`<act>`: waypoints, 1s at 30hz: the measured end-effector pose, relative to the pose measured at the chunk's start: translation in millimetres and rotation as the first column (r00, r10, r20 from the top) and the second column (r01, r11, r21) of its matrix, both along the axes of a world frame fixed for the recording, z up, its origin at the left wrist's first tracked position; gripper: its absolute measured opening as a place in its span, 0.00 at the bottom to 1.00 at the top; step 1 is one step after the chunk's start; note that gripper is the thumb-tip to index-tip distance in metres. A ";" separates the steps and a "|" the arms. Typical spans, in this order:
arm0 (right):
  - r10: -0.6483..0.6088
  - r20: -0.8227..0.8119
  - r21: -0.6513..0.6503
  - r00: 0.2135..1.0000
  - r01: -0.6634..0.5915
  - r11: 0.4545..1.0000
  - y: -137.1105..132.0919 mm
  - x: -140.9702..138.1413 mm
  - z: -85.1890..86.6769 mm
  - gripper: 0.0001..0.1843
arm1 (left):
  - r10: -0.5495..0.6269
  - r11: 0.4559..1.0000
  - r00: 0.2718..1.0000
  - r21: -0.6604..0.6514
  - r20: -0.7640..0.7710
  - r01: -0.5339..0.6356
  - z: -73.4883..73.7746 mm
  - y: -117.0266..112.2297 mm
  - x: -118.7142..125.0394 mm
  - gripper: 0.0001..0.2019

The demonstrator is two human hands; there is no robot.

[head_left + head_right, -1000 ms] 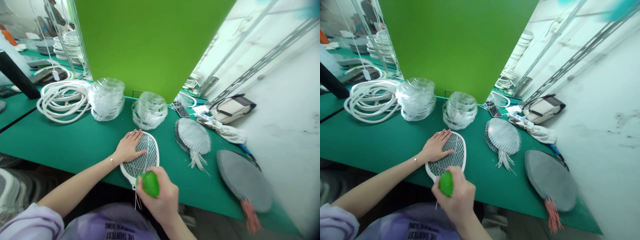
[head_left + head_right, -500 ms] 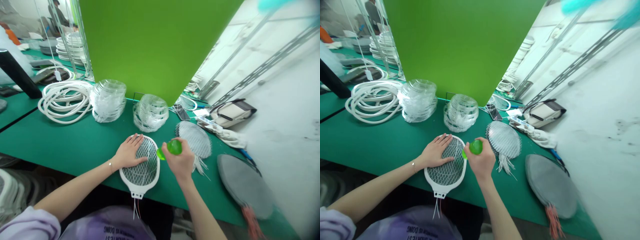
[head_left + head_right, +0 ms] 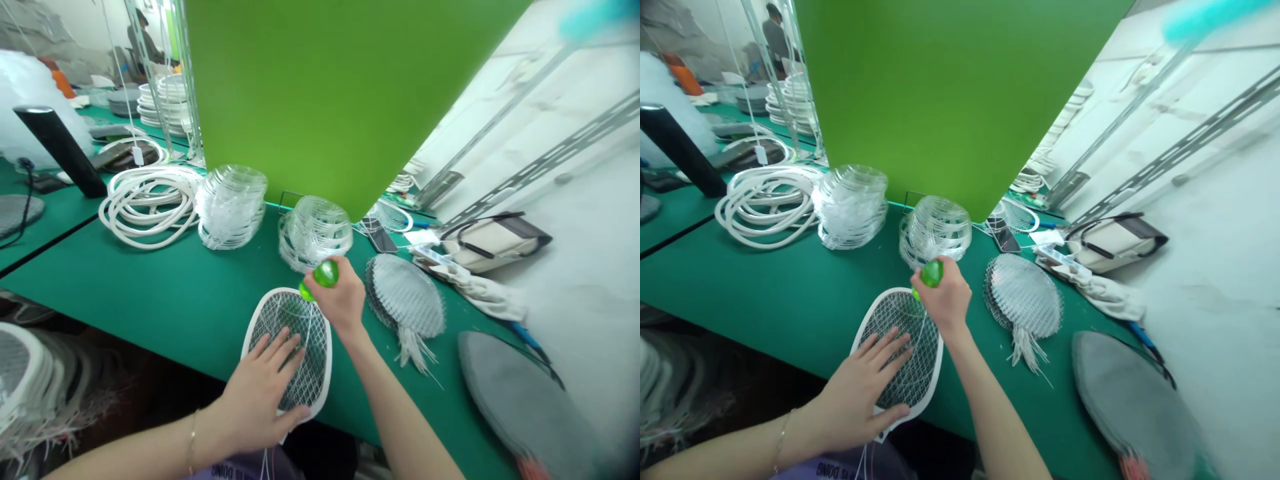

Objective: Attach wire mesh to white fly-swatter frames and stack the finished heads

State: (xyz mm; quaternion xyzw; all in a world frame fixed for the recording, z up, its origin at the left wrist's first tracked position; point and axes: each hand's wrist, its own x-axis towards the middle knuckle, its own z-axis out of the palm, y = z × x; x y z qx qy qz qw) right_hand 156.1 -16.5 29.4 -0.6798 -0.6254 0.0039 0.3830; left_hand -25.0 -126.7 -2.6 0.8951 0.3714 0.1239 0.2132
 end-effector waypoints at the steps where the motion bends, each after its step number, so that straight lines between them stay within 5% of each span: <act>1: 0.055 0.004 0.008 0.998 -0.055 0.998 4.3 -10.3 -0.3 0.21 | 0.014 1.000 1.000 -0.019 -0.006 -0.014 -3.5 -7.3 0.5 0.38; 6: 0.213 0.056 -0.151 0.976 -0.202 0.968 23.4 -50.1 -13.2 0.20 | 0.047 0.995 0.999 -0.082 -0.016 -0.048 -22.7 -13.4 4.7 0.43; 9: 0.277 0.062 -0.127 0.959 -0.267 0.955 20.7 -63.8 -11.1 0.19 | 0.057 0.994 0.998 -0.092 -0.006 -0.057 -27.2 -11.6 5.1 0.44; 21: 0.484 0.041 0.028 0.874 -0.485 0.874 -48.8 -91.9 -8.5 0.12 | 0.115 0.989 0.977 -0.110 0.178 -0.096 -20.7 -14.9 7.6 0.36; 24: 0.356 -0.035 0.094 0.934 -0.351 0.932 -44.2 -64.1 3.6 0.14 | 0.096 0.995 0.971 -0.018 0.220 -0.095 -14.7 -21.9 -4.0 0.32; 27: -0.039 -0.095 0.133 0.995 0.051 0.990 -22.7 -5.4 8.4 0.19 | 0.240 0.962 0.909 0.040 0.339 -0.269 -6.3 -32.3 -30.8 0.20; 30: -0.400 -0.027 0.013 0.916 0.400 0.916 8.4 53.7 -4.7 0.25 | 0.519 0.851 0.766 -0.144 0.380 -0.505 2.6 -38.2 -60.8 0.15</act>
